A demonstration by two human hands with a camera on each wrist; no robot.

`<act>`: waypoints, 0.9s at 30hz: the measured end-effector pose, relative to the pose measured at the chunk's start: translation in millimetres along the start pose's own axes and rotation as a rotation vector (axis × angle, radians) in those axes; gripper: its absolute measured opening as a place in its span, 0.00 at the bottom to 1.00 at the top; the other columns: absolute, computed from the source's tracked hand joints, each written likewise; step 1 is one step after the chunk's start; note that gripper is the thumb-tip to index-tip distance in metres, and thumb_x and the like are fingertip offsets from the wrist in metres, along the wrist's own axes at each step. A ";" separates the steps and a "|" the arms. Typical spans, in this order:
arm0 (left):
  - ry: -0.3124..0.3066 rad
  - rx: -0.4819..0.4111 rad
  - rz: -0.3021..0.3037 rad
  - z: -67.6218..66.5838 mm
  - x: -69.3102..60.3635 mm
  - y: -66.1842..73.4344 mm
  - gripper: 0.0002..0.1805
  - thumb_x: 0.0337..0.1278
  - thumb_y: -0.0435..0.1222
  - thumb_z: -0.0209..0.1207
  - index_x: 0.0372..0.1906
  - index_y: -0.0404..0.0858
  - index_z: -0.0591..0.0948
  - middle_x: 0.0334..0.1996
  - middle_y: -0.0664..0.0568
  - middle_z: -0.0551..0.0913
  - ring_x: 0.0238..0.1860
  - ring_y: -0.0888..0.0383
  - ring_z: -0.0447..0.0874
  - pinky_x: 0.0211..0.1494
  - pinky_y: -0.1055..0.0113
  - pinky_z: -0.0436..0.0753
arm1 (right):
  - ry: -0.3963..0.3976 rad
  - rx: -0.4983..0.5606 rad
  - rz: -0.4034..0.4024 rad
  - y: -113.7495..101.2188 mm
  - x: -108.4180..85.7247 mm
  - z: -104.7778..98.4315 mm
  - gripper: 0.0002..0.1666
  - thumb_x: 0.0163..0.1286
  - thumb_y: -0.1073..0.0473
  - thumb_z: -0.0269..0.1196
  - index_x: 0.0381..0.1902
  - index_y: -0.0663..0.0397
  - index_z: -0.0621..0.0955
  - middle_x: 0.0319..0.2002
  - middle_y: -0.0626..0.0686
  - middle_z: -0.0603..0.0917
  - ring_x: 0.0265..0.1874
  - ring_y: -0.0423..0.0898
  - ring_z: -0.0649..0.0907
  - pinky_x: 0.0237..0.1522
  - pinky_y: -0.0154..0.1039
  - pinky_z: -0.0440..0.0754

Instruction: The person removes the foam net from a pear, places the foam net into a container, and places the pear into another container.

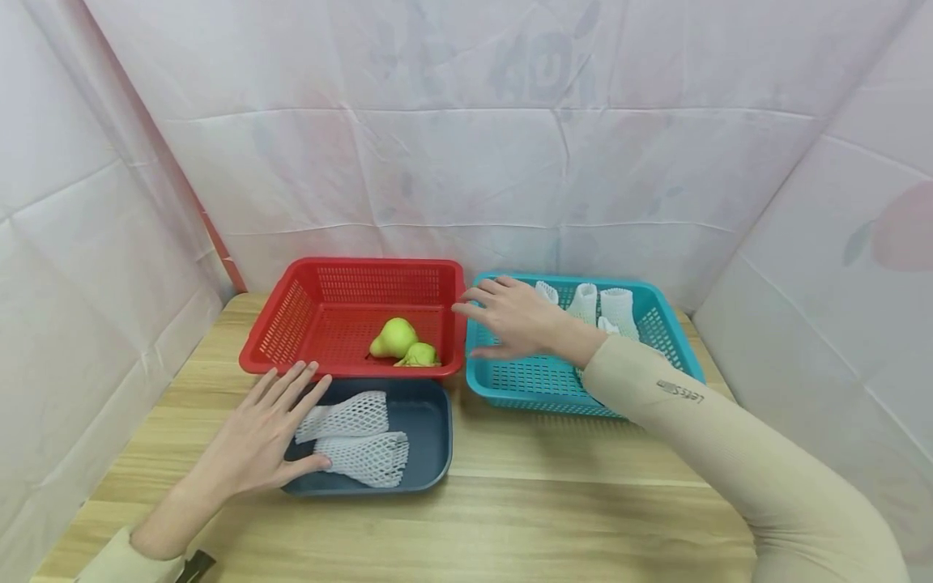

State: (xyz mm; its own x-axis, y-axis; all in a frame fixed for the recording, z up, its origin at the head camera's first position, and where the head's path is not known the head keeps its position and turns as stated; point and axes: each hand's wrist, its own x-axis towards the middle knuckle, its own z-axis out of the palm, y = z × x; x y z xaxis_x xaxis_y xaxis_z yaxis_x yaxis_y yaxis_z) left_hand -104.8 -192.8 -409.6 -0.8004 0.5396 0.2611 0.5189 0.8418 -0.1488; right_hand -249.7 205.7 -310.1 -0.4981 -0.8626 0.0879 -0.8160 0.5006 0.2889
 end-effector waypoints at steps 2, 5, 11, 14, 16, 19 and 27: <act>0.001 0.002 0.001 0.1 0.1 0.0 0.60 0.49 0.75 0.63 0.80 0.40 0.68 0.79 0.38 0.70 0.79 0.38 0.68 0.80 0.38 0.70 | 0.023 -0.004 0.005 3.1 -8.3 -0.8 0.49 0.61 0.31 0.73 0.72 0.51 0.78 0.65 0.57 0.84 0.62 0.57 0.82 0.65 0.57 0.83; -0.002 0.006 0.000 0.2 0.5 0.0 0.60 0.49 0.75 0.63 0.80 0.41 0.68 0.79 0.39 0.70 0.79 0.38 0.68 0.80 0.38 0.69 | 0.053 -0.001 0.019 8.0 -20.6 -0.4 0.48 0.61 0.32 0.73 0.70 0.53 0.78 0.64 0.58 0.84 0.62 0.58 0.83 0.65 0.58 0.83; -0.004 0.008 0.002 0.4 0.0 0.6 0.59 0.49 0.75 0.62 0.80 0.41 0.69 0.79 0.39 0.70 0.79 0.39 0.69 0.81 0.38 0.69 | 0.099 0.016 0.055 16.5 -44.3 2.9 0.46 0.60 0.33 0.74 0.68 0.54 0.80 0.63 0.58 0.85 0.61 0.59 0.83 0.62 0.59 0.84; -0.002 0.007 0.006 0.7 0.1 0.5 0.60 0.50 0.75 0.62 0.80 0.41 0.68 0.79 0.38 0.70 0.79 0.38 0.69 0.81 0.38 0.69 | 0.132 0.027 0.070 20.5 -56.7 3.9 0.46 0.58 0.36 0.76 0.67 0.55 0.80 0.61 0.59 0.85 0.59 0.59 0.83 0.59 0.59 0.85; 0.001 0.007 0.005 0.9 -0.1 0.3 0.60 0.49 0.75 0.62 0.80 0.40 0.69 0.79 0.38 0.70 0.79 0.39 0.69 0.81 0.38 0.69 | 0.150 0.027 0.080 23.6 -64.3 4.3 0.47 0.56 0.36 0.77 0.67 0.55 0.80 0.60 0.59 0.85 0.59 0.59 0.83 0.58 0.59 0.85; 0.004 0.005 0.003 0.7 0.3 0.6 0.60 0.48 0.74 0.64 0.79 0.40 0.69 0.78 0.38 0.71 0.79 0.38 0.69 0.80 0.38 0.70 | 0.176 0.026 0.096 28.0 -74.9 5.2 0.46 0.60 0.33 0.75 0.66 0.56 0.80 0.60 0.59 0.86 0.58 0.60 0.83 0.58 0.59 0.84; -0.001 0.010 0.014 0.1 4.0 4.1 0.60 0.48 0.75 0.63 0.79 0.40 0.69 0.79 0.39 0.70 0.79 0.39 0.69 0.81 0.39 0.70 | 0.269 0.046 0.179 34.2 -107.2 10.6 0.48 0.67 0.23 0.64 0.64 0.57 0.81 0.55 0.59 0.87 0.53 0.60 0.85 0.51 0.61 0.86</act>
State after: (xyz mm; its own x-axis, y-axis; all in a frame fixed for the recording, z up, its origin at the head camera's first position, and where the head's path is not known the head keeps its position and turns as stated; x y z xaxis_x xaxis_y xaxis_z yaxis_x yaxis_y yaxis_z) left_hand -105.9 -187.1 -409.3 -0.7936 0.5511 0.2579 0.5268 0.8344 -0.1621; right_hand -227.3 316.0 -319.7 -0.5447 -0.7457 0.3838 -0.7379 0.6436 0.2032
